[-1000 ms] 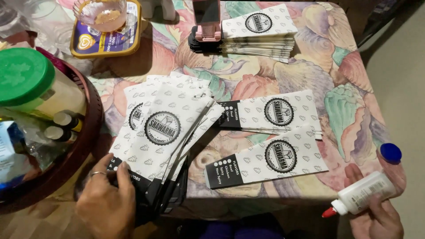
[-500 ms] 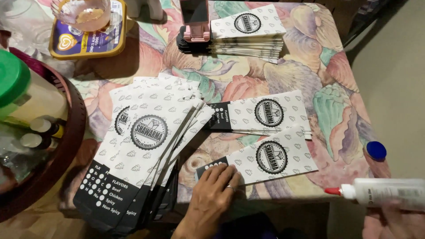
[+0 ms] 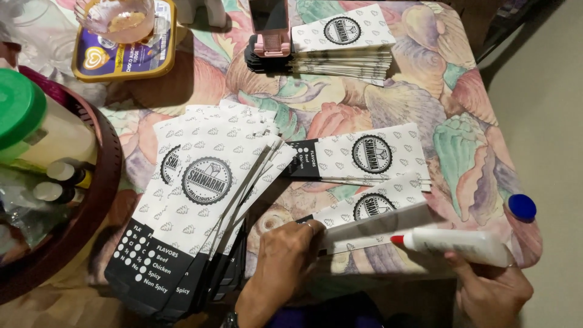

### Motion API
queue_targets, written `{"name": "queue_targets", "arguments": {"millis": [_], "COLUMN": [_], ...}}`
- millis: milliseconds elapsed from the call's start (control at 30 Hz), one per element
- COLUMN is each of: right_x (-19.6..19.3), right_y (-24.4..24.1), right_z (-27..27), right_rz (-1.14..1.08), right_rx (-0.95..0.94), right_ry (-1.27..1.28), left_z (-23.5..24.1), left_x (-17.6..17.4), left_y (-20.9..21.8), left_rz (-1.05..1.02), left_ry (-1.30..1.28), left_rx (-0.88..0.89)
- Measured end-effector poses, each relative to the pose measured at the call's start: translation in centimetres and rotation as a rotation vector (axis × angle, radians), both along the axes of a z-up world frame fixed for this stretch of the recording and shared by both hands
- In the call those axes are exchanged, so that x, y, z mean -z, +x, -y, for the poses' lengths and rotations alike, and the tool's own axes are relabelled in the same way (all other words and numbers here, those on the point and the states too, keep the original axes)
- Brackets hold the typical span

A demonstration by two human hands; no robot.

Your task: Applying glue to paper sleeves and folding them to prepare packaging.

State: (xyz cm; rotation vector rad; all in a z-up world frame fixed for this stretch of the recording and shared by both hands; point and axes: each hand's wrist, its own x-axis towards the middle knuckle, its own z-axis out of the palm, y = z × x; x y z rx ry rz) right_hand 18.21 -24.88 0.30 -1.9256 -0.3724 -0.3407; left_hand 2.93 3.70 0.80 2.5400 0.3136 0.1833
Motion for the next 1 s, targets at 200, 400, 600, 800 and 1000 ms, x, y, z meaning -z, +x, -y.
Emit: {"name": "queue_targets", "arguments": {"millis": [200,400,600,800,1000], "right_x": [-4.3,0.5,-1.9,-0.7,4.4], "right_y": [0.2,3.9,2.4,0.4,-2.0], "right_z": [-0.9,3.8,1.7,0.2,-3.8], "right_rz": [-0.029,-0.012,-0.018,-0.186,-0.264], "right_rx": [0.165,0.268,0.223,0.056,-0.195], "right_ry": [-0.096,0.036,-0.068,-0.145,0.128], "left_z": [-1.0,-1.4,-1.5,-2.0,-3.0], "left_x": [-1.3,-2.7,-3.1,-3.9,-3.9], "left_y": [1.3,1.4,1.4,1.6,2.1], "left_rz": [0.144,0.091,0.154,0.100,0.068], "left_ry": [0.005,-0.061,-0.038,-0.091,-0.197], "left_rx": [-0.074,-0.100,-0.106,-0.108,-0.070]}}
